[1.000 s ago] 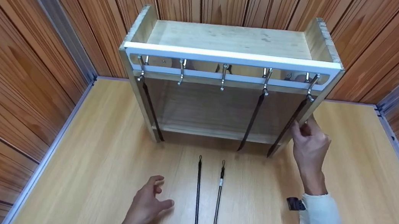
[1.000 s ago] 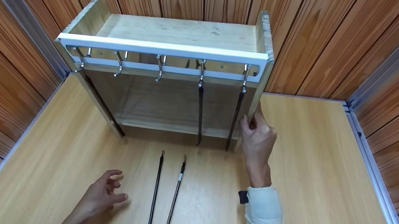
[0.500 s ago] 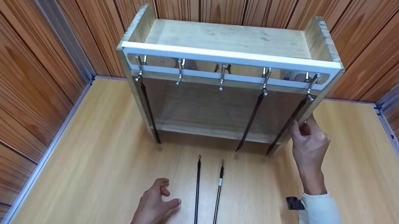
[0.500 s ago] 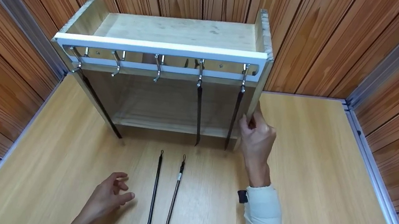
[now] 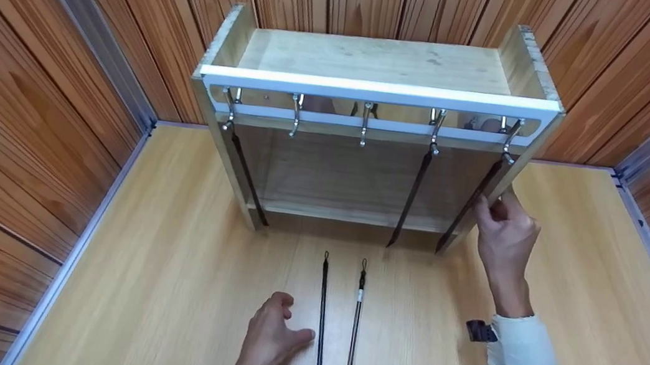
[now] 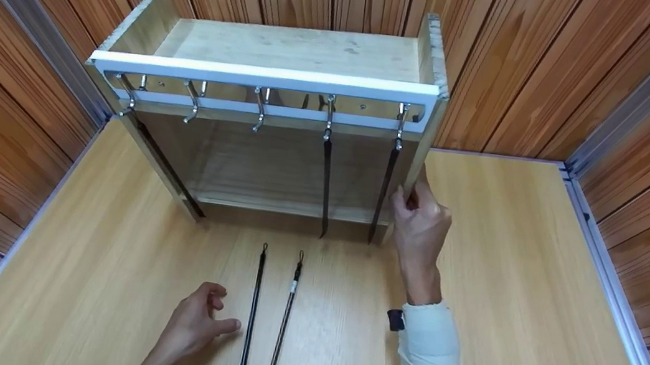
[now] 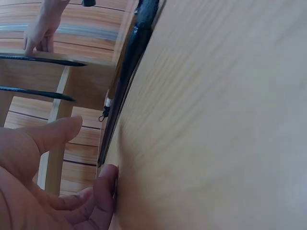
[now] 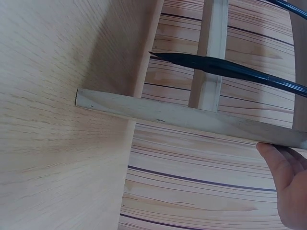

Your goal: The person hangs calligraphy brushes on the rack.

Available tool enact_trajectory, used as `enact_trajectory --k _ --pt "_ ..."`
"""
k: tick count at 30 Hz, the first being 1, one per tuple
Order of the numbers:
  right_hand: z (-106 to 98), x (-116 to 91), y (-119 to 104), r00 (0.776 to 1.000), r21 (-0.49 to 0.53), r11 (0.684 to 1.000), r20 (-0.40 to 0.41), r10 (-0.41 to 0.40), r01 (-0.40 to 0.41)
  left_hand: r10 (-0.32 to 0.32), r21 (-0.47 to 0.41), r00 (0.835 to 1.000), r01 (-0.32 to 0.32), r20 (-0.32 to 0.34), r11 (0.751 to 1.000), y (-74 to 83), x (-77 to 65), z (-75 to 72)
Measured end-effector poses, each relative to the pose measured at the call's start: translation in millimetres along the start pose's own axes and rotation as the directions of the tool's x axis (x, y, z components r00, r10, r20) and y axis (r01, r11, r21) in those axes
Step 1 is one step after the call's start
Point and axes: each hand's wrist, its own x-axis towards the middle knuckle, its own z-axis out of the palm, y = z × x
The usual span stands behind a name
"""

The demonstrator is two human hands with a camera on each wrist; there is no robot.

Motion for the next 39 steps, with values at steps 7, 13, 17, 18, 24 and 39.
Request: enact_trajectory --k 7,13,17,18,24,39 --pt "-0.8 -1.2 -0.5 1.000 0.027 0.999 0.012 0.027 -0.027 -0.013 0.042 0.999 0.014 -0.033 0.999 5.0 0.7 7.7" --pt "-0.8 0.4 -0.6 0.999 0.040 0.999 0.023 0.023 -0.024 -0.021 0.014 0.998 0.021 -0.051 1.000 5.7 -0.6 12.1" --pt "-0.4 0.5 -0.8 0.999 0.029 0.999 0.030 0.035 -0.036 -0.003 -0.019 0.998 0.002 -0.070 1.000 5.4 -2.8 16.2" --pt "-0.3 0.4 -0.9 0.999 0.025 0.999 0.031 0.036 -0.037 0.001 -0.025 0.997 -0.003 -0.075 1.000 5.4 -3.1 17.3" --pt "-0.4 -0.8 -1.0 0.999 0.018 0.999 0.018 0.033 -0.034 0.020 -0.032 0.995 -0.024 -0.097 0.999 6.1 -3.9 23.8" --pt "0.1 -1.2 -0.5 0.999 0.013 0.999 0.016 0.034 -0.034 0.093 0.100 0.996 -0.093 0.006 0.991 13.8 -9.5 32.5"
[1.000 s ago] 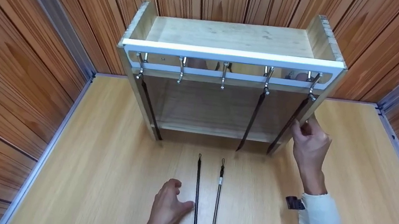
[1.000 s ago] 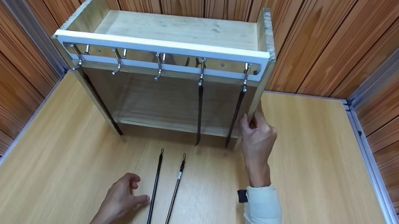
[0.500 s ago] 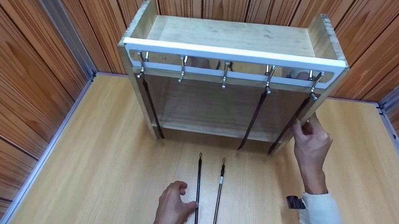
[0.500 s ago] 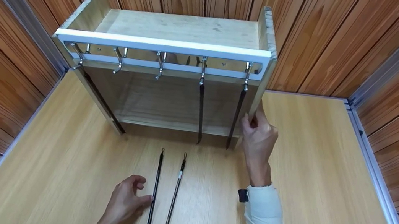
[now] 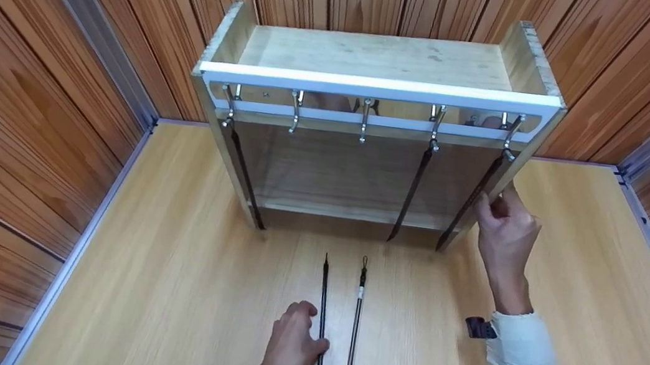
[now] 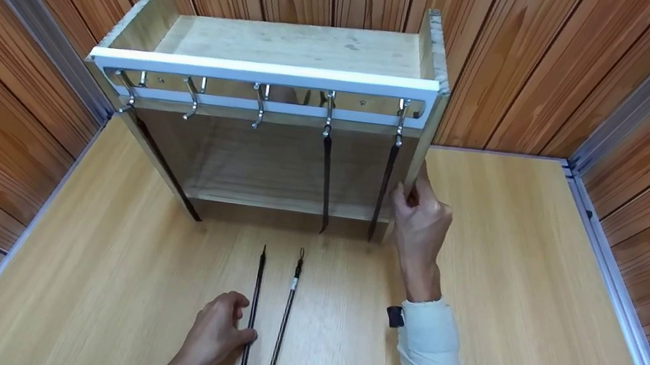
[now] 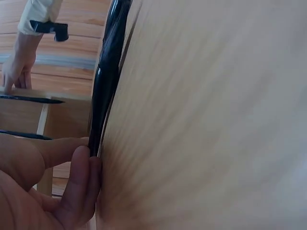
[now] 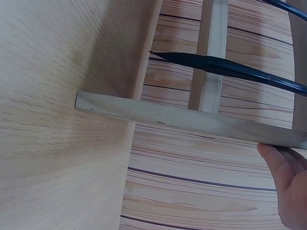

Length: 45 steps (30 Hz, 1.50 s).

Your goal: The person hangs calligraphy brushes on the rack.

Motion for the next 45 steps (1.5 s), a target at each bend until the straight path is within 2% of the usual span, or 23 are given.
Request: enact_trajectory --k 12,19,24,30,36,42,45 --pt "-0.1 0.1 0.3 1.000 -0.001 1.000 -0.010 -0.017 0.017 0.064 0.020 0.997 -0.063 -0.031 0.998 -3.1 -3.8 1.5" --pt "0.6 0.9 0.6 0.999 0.018 0.999 -0.014 -0.046 0.046 0.071 0.023 0.997 -0.071 0.006 0.997 -3.6 -8.0 -0.1" --pt "-0.1 0.3 0.6 1.000 0.046 0.999 0.004 -0.010 0.009 0.072 0.031 0.997 -0.072 0.027 0.997 -3.7 -7.2 -2.1" --pt "-0.3 0.2 0.5 1.000 0.041 0.999 0.016 0.020 -0.021 0.049 -0.061 0.996 -0.045 0.068 0.997 -5.8 -7.6 -6.8" --pt "-0.7 0.1 0.1 1.000 0.024 0.999 0.009 0.021 -0.021 0.040 -0.167 0.995 -0.025 0.091 0.986 -8.2 -8.8 -13.7" --pt "-0.2 0.0 0.3 1.000 0.013 1.000 0.010 0.018 -0.018 0.030 -0.187 0.996 -0.013 0.086 0.982 -9.1 -9.0 -16.6" --pt "0.4 0.4 0.8 1.000 0.004 1.000 0.004 -0.002 0.002 0.052 -0.181 0.997 -0.041 0.060 0.983 -10.3 -9.6 -16.9"
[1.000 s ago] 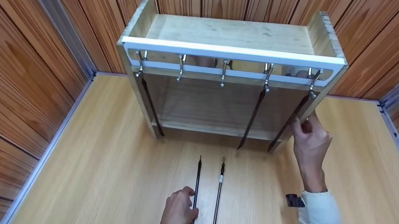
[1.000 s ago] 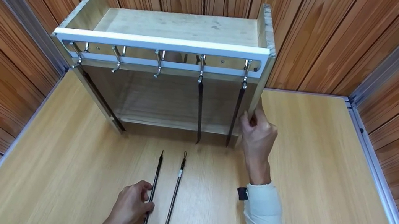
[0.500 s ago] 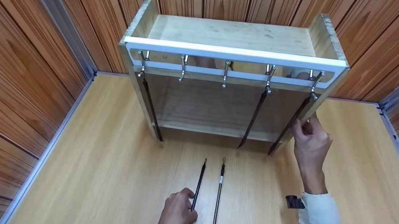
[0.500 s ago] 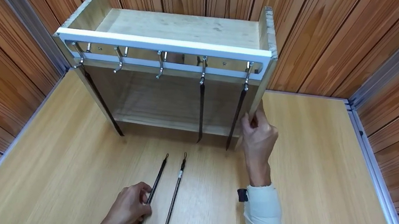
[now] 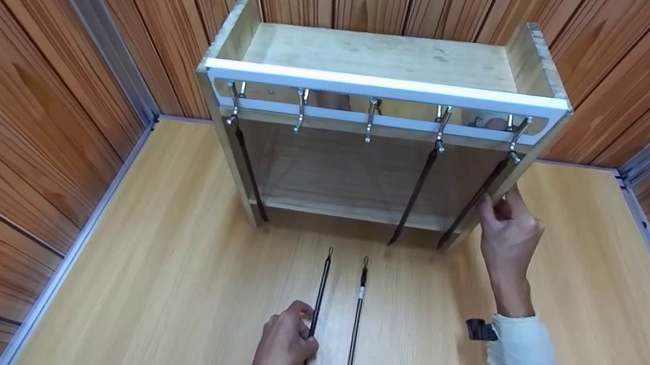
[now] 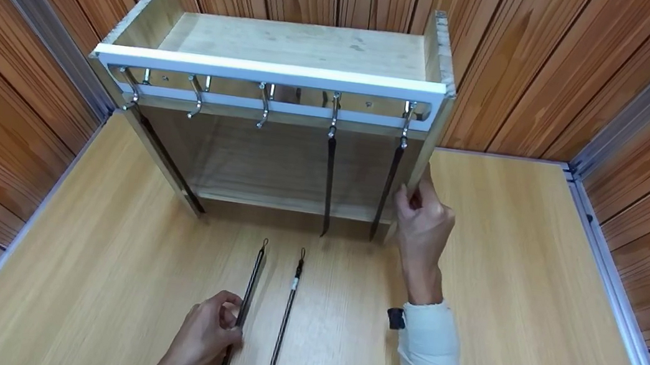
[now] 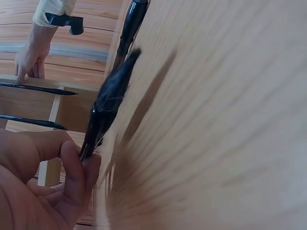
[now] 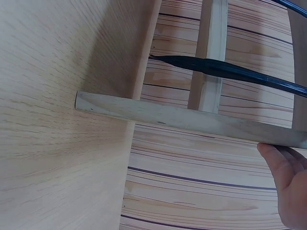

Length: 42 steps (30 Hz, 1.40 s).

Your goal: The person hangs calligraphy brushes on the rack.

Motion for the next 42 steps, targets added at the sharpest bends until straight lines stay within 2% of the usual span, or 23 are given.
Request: enact_trajectory --k 6,12,15,24,31,37,42 --pt "1.2 0.9 0.2 0.997 -0.012 0.998 -0.033 -0.067 0.066 0.097 0.042 0.993 -0.094 -0.070 0.995 0.1 -1.9 -4.9" --pt "0.3 -0.4 -1.9 1.000 0.007 1.000 -0.020 -0.011 0.011 0.098 -0.008 0.992 -0.099 -0.080 0.995 8.1 -0.9 -12.8" --pt "-0.9 -0.3 -2.4 1.000 0.003 1.000 -0.019 0.003 -0.003 0.125 -0.051 0.989 -0.129 -0.076 0.990 12.1 -1.1 -15.8" --pt "-0.9 -0.3 -3.9 1.000 0.004 1.000 -0.012 0.015 -0.015 0.248 -0.112 0.962 -0.261 -0.118 0.959 14.9 -0.6 -19.3" --pt "0.6 0.5 -4.2 1.000 0.005 1.000 -0.014 0.009 -0.009 0.333 -0.182 0.930 -0.358 -0.157 0.916 17.2 0.7 -23.2" --pt "0.2 0.2 -4.4 1.000 0.026 1.000 -0.011 0.012 -0.011 0.365 -0.247 0.920 -0.390 -0.142 0.887 21.4 0.6 -27.1" --pt "0.4 -0.7 -4.1 1.000 0.021 0.999 -0.009 0.028 -0.028 0.367 -0.273 0.920 -0.390 -0.134 0.879 23.2 0.9 -30.0"
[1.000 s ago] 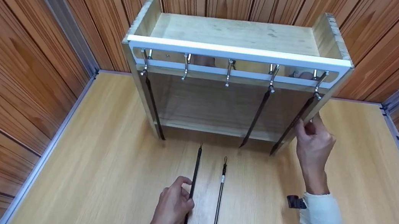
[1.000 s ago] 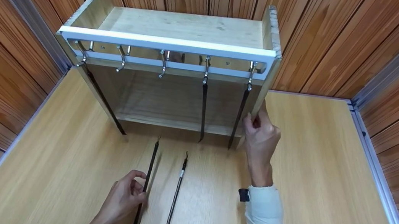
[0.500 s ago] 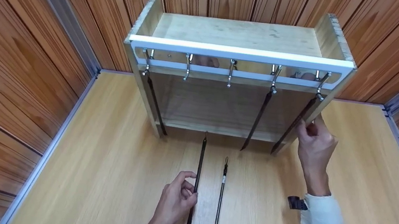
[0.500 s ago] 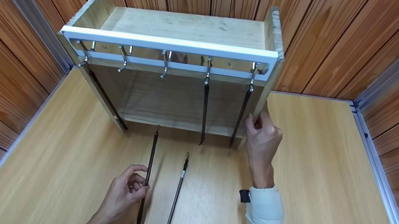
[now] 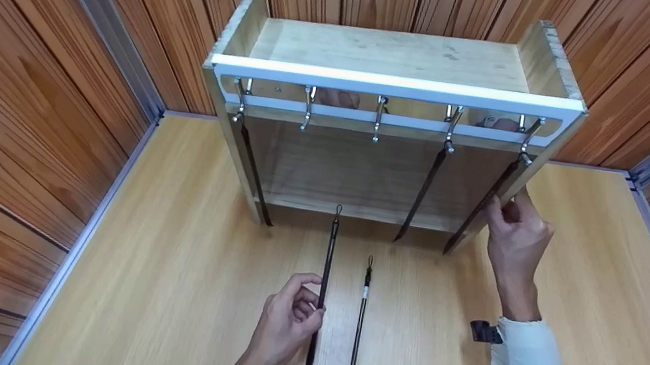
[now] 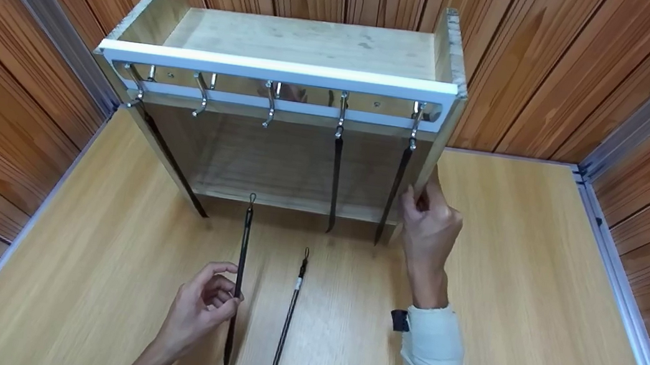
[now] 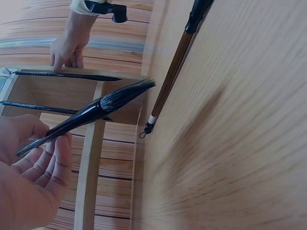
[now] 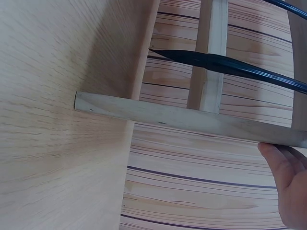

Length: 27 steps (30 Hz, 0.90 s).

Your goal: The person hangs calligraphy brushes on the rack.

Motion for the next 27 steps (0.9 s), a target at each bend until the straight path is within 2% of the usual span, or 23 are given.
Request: enact_trajectory --k 8,16,22,27 --pt "1.2 -0.7 2.9 1.000 0.010 1.000 -0.007 -0.008 0.008 0.025 -0.051 0.999 -0.026 -0.026 0.998 3.7 4.1 -4.8" --pt "0.5 0.4 2.4 1.000 -0.007 1.000 -0.019 -0.019 0.019 0.118 -0.010 0.988 -0.119 -0.097 0.993 11.0 13.2 -12.6" --pt "0.7 0.3 1.9 0.999 0.001 0.999 -0.016 -0.032 0.032 0.096 -0.040 0.988 -0.101 -0.124 0.994 16.9 15.8 -14.8" --pt "-0.8 -0.2 2.7 1.000 0.000 1.000 -0.008 -0.024 0.024 0.097 -0.030 0.987 -0.102 -0.130 0.994 21.0 18.2 -16.5"
